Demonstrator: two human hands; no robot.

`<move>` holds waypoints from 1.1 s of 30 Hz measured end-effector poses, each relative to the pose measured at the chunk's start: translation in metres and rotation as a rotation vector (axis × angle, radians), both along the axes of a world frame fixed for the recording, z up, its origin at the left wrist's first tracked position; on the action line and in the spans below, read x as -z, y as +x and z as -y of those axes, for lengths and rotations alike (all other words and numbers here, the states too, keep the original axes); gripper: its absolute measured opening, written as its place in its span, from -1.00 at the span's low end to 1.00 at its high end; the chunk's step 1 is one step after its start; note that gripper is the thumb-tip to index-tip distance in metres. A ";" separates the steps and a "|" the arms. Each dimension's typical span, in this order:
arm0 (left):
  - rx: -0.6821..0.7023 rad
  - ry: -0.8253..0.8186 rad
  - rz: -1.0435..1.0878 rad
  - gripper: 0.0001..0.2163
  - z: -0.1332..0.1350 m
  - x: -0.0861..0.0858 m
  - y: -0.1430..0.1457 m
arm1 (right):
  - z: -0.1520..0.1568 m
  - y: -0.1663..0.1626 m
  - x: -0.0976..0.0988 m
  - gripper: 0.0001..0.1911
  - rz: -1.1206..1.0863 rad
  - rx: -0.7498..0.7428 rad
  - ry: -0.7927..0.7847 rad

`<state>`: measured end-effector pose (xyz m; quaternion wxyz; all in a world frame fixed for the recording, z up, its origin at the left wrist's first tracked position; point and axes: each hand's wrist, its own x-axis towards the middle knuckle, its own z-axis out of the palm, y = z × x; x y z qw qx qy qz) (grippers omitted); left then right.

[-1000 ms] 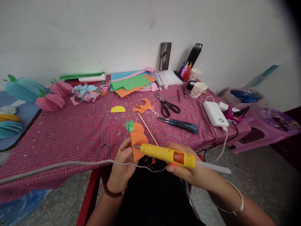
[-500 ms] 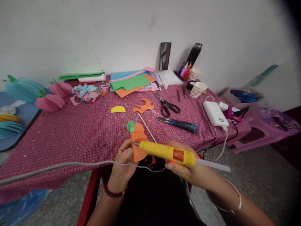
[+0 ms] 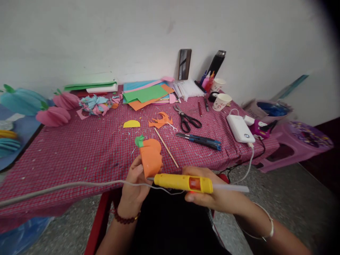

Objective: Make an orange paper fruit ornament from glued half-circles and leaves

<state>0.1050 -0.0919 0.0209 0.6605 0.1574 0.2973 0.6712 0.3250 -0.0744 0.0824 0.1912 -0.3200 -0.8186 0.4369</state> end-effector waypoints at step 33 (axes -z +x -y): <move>-0.230 0.018 0.149 -0.66 -0.001 0.002 -0.056 | -0.114 -0.102 0.049 -0.66 0.563 0.206 0.460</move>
